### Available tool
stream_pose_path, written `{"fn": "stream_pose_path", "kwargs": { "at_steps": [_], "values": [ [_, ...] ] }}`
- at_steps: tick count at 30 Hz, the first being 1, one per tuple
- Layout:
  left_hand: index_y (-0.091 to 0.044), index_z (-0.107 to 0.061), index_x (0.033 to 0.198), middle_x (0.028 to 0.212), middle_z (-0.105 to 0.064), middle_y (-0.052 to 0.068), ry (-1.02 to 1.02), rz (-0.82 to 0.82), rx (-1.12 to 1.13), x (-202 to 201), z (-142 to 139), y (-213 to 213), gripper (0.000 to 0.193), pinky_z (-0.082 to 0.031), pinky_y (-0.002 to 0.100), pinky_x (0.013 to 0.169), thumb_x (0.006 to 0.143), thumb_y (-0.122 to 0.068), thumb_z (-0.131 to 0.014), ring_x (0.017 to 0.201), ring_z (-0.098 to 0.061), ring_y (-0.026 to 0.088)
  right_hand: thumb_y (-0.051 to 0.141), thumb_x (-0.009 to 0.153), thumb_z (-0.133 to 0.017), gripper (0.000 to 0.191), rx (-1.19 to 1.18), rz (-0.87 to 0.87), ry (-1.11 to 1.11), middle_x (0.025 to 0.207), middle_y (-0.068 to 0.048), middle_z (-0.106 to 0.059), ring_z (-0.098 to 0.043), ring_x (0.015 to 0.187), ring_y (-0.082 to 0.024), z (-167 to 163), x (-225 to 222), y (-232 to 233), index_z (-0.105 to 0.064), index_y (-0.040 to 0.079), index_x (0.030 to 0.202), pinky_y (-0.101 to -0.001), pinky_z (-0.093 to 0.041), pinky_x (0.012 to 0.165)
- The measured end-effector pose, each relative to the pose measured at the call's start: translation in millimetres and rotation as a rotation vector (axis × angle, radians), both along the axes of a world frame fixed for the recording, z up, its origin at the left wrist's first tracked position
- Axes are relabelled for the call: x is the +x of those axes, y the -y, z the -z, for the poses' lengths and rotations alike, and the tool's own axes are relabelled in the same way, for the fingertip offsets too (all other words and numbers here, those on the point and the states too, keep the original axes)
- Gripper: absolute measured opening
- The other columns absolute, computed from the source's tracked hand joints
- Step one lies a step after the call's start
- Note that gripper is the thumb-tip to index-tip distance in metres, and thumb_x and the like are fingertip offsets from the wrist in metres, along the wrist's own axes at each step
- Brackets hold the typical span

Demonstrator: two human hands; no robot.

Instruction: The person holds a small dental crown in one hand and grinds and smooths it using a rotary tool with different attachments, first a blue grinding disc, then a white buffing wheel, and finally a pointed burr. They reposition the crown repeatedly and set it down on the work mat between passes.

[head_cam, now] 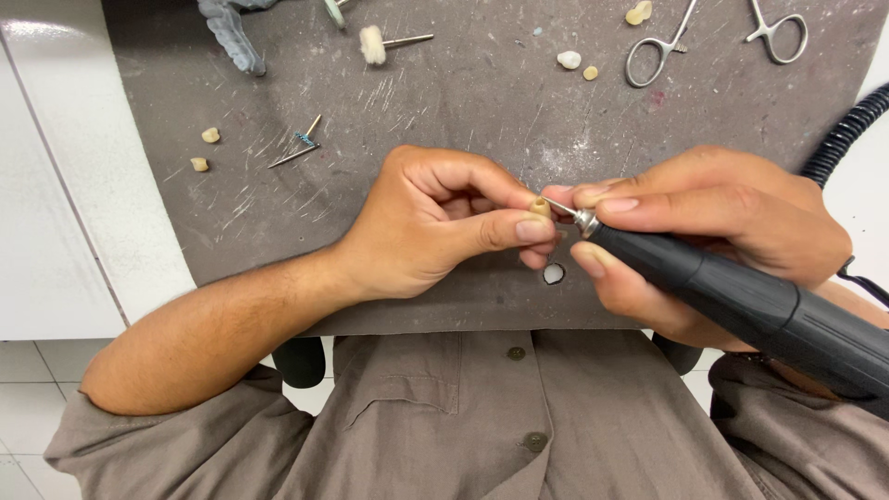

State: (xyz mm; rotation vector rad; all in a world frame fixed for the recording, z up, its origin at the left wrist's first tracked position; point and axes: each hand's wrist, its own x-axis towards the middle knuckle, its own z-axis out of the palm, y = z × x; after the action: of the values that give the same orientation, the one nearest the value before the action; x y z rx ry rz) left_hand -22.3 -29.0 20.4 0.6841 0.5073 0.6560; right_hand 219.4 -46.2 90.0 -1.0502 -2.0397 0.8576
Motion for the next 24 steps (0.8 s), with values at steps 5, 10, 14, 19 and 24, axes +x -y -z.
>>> {"fn": "stream_pose_path", "kwargs": {
  "at_steps": [5,10,14,19,24],
  "values": [
    [0.007,-0.071,0.113,0.107,-0.076,0.018,-0.071,-0.044,0.054,1.0,1.4,1.4,0.013,-0.066,0.032,0.091,0.103,-0.002,-0.071,0.097,-0.076,0.020,-0.004,0.082,-0.082,0.032,-0.006,0.022,0.006,0.092,-0.014,-0.068,-0.077,0.099,-0.030,-0.4,-4.6,-1.7,-0.063,-0.001,0.107,-0.0328,-0.065,0.079],
    [0.007,-0.070,0.113,0.107,-0.076,0.018,-0.050,-0.049,0.071,1.1,1.5,0.9,0.013,-0.067,0.033,0.092,0.104,-0.002,-0.071,0.098,-0.077,0.020,-0.005,0.083,-0.082,0.032,-0.021,0.019,0.007,0.092,-0.014,-0.067,-0.077,0.099,-0.029,-1.8,-5.9,-2.8,-0.062,-0.001,0.108,-0.0338,-0.066,0.081],
    [0.007,-0.070,0.113,0.108,-0.076,0.018,-0.022,-0.049,0.046,1.0,1.6,1.5,0.013,-0.067,0.033,0.092,0.104,-0.002,-0.070,0.098,-0.077,0.020,-0.004,0.083,-0.082,0.032,-0.007,0.005,0.032,0.092,-0.014,-0.068,-0.077,0.100,-0.031,-3.7,-5.3,-3.0,-0.062,-0.001,0.108,-0.0324,-0.064,0.078],
    [0.007,-0.070,0.113,0.109,-0.076,0.018,-0.031,-0.049,0.052,1.3,2.2,1.4,0.013,-0.067,0.033,0.092,0.104,-0.002,-0.070,0.099,-0.076,0.021,-0.003,0.084,-0.082,0.032,-0.034,0.016,0.020,0.092,-0.013,-0.068,-0.077,0.101,-0.029,-2.5,-4.1,-1.7,-0.062,0.000,0.110,-0.0359,-0.061,0.083],
    [0.006,-0.070,0.114,0.108,-0.076,0.018,0.002,-0.034,0.048,0.2,2.0,1.2,0.012,-0.067,0.034,0.093,0.105,-0.003,-0.070,0.099,-0.077,0.021,-0.003,0.083,-0.082,0.034,-0.011,-0.002,0.003,0.092,-0.014,-0.069,-0.077,0.097,-0.029,-0.9,-0.1,-2.2,-0.061,-0.001,0.110,-0.0337,-0.065,0.080]
  ]
}}
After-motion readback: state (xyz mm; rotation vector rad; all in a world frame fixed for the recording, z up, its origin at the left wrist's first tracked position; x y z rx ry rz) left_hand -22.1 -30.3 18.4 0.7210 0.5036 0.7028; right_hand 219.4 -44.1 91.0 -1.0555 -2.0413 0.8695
